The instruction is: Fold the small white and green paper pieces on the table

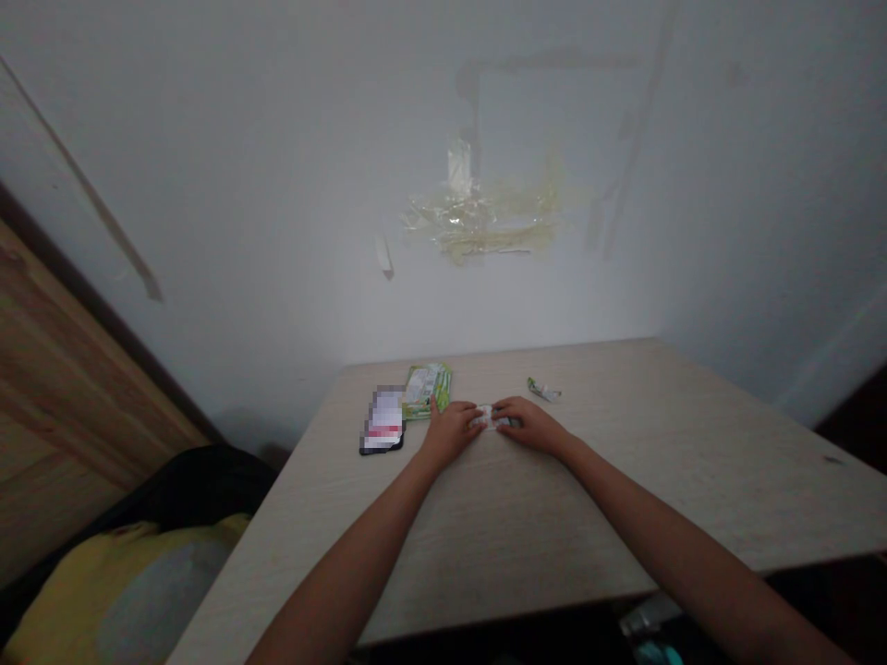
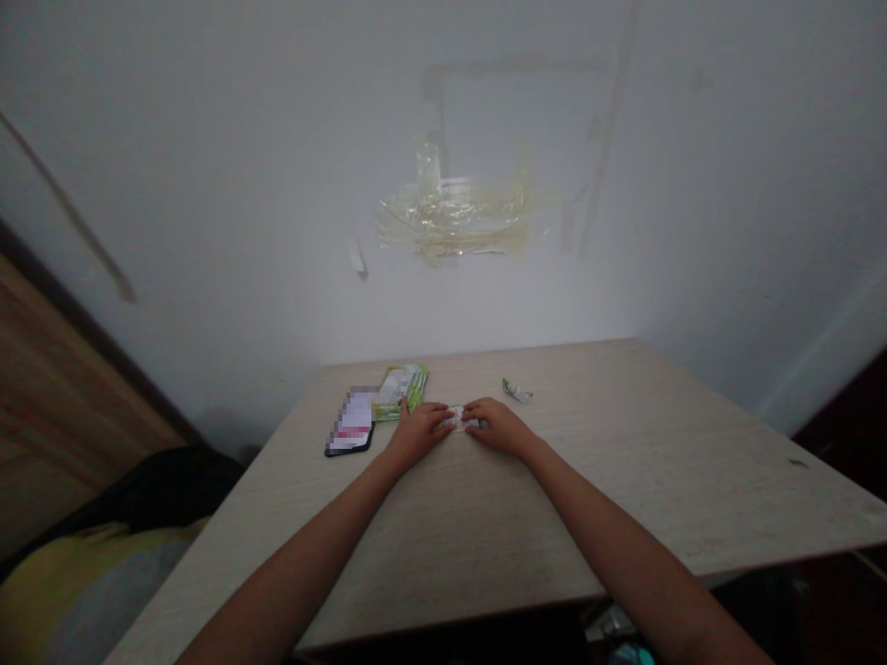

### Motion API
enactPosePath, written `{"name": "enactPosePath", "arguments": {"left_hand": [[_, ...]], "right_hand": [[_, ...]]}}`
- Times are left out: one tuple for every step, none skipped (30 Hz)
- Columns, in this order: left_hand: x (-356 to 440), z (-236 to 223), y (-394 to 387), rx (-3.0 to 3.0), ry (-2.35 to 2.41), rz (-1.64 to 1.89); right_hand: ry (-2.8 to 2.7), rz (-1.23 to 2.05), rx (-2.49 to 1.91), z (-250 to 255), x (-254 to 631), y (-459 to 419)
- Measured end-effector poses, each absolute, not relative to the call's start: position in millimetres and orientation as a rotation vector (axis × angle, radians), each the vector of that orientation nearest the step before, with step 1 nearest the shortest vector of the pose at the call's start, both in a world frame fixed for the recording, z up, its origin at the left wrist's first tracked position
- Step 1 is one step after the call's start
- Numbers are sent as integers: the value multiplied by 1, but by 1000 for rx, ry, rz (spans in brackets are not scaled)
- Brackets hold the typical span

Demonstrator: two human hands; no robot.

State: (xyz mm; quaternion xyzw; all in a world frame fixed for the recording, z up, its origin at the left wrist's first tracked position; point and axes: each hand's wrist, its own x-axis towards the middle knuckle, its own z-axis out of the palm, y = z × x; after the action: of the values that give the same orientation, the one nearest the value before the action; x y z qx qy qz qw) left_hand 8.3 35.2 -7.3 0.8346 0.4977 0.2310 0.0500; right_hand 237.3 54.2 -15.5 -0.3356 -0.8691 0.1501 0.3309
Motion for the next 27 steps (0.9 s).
{"name": "enactPosePath", "arguments": {"left_hand": [[8, -7, 35, 2541, 1521, 701], [9, -7, 34, 2538, 1528, 699], [9, -7, 33, 2536, 1536, 696], [9, -7, 33, 2536, 1543, 691], [9, -7, 32, 2539, 1552, 684], [10, -7, 32, 2543, 1559, 675], [10, -6, 31, 2546, 1567, 665], [10, -6, 31, 2548, 1575, 655], [11, -6, 30, 2547, 1581, 648], [11, -5, 30, 2542, 1587, 645], [11, -5, 29, 2536, 1588, 646], [11, -5, 29, 2531, 1584, 651], [12, -5, 28, 2527, 1579, 660], [12, -5, 28, 2525, 1573, 670], [12, -5, 28, 2525, 1568, 679], [12, -5, 28, 2527, 1565, 684], [12, -6, 28, 2529, 1566, 687], [12, -6, 28, 2528, 1569, 689], [12, -6, 28, 2526, 1572, 691], [12, -6, 28, 2524, 1573, 693], [12, -6, 28, 2522, 1574, 694], [12, -6, 28, 2520, 1575, 693], [12, -6, 27, 2519, 1576, 692], [12, -6, 27, 2519, 1575, 691], [12, -5, 27, 2519, 1574, 688], [12, -4, 26, 2518, 1572, 686], [12, -4, 26, 2516, 1571, 686]], "right_hand": [[-2277, 389, -872, -16, 238, 55], [-2280, 384, -864, -16, 238, 55], [-2283, 378, -855, -16, 238, 55], [-2284, 372, -847, -16, 238, 55], [-2286, 366, -842, -15, 238, 55], [-2291, 362, -838, -15, 238, 54], [-2299, 358, -837, -14, 238, 54], [-2308, 353, -837, -13, 238, 53], [-2320, 346, -835, -12, 238, 52], [-2331, 337, -833, -11, 238, 52], [-2341, 327, -831, -10, 238, 51], [-2351, 317, -829, -9, 238, 51], [-2364, 309, -827, -8, 238, 51], [-2379, 302, -824, -8, 238, 51], [-2395, 296, -821, -7, 238, 51], [-2408, 289, -818, -6, 237, 51], [-2423, 281, -815, -6, 237, 51], [-2437, 269, -813, -5, 237, 51], [-2451, 251, -814, -5, 236, 52], [-2468, 228, -818, -4, 235, 52], [-2485, 203, -824, -4, 235, 52], [-2501, 182, -832, -4, 234, 52], [-2512, 164, -842, -4, 234, 53], [-2520, 150, -852, -4, 233, 53], [-2523, 141, -862, -4, 233, 53], [-2520, 136, -871, -4, 233, 53], [-2516, 135, -877, -4, 233, 53]]}}
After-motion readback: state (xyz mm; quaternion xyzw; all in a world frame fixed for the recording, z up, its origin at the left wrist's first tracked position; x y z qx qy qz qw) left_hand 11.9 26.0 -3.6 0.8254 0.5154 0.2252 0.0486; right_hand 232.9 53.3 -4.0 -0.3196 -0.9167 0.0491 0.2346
